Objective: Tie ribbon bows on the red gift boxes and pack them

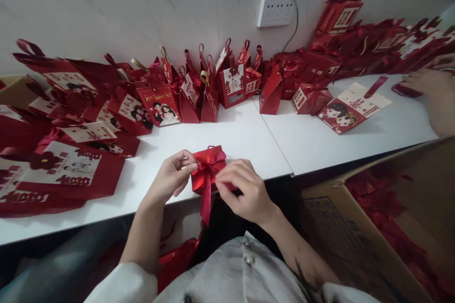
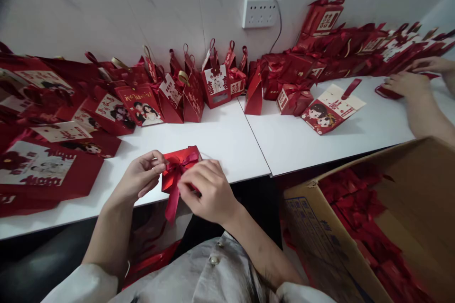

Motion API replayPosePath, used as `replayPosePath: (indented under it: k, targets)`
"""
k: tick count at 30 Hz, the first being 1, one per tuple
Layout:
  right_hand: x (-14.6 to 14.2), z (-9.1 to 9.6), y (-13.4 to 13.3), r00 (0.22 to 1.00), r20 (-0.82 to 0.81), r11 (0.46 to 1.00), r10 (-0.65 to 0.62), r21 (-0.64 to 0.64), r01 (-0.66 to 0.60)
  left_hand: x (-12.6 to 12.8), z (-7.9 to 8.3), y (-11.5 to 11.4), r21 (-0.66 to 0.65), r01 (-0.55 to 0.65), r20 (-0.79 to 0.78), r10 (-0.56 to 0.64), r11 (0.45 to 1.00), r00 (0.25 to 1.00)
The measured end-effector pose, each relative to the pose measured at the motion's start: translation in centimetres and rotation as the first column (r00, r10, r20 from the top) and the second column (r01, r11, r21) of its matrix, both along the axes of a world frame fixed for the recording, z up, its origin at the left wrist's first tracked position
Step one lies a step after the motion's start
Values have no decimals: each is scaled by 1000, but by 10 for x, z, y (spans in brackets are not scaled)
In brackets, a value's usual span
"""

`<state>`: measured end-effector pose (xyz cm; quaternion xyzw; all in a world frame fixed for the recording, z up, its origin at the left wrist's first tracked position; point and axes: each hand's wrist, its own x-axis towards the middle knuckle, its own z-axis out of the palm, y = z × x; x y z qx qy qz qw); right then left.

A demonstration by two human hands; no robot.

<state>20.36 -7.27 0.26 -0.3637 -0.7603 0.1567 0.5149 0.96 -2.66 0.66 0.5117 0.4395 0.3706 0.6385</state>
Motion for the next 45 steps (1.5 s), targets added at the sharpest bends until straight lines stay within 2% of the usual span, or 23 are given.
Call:
replayPosePath:
  k: [2, 4, 9, 14, 19, 24, 28, 35, 41, 43, 45]
  targets:
    - [-9, -1, 11, 991, 106, 996, -79, -21, 81, 2, -1, -1, 1, -17, 45, 17, 1000, 999]
    - [-18, -5, 20, 981, 169, 995, -99, -16, 103, 3, -1, -2, 3, -24, 83, 23, 1000, 996]
    - [-31, -14, 28, 982, 123, 989, -145, -20, 148, 5, -3, -4, 39, -4, 98, 1, 999, 995]
    - [-33, -20, 24, 978, 78, 978, -194, -57, 199, 3, -10, -6, 179, -105, -51, 116, 978, 992]
    - [-37, -26, 19, 956, 38, 954, -291, -66, 293, 5, -17, -14, 374, -30, -270, 140, 927, 953]
    - [-43, -27, 19, 914, 92, 916, -395, -30, 399, 12, -21, -22, 476, -89, -287, 250, 875, 925]
    - [-45, -26, 20, 890, 147, 900, -431, 4, 435, 12, -25, -26, 462, -140, -256, 283, 876, 924]
    - [-41, -27, 18, 903, 189, 919, -387, 4, 393, 9, -28, -20, 457, -60, -240, 188, 887, 953]
    - [-40, -29, 17, 923, 96, 919, -372, -102, 381, 8, -26, -15, 247, -132, -120, 165, 960, 979]
    - [-40, -28, 18, 928, 85, 921, -364, -113, 372, 10, -23, -16, 175, -152, -83, 168, 973, 982]
    - [-40, -27, 18, 932, 91, 928, -352, -100, 360, 12, -19, -18, 160, -162, -87, 177, 974, 980]
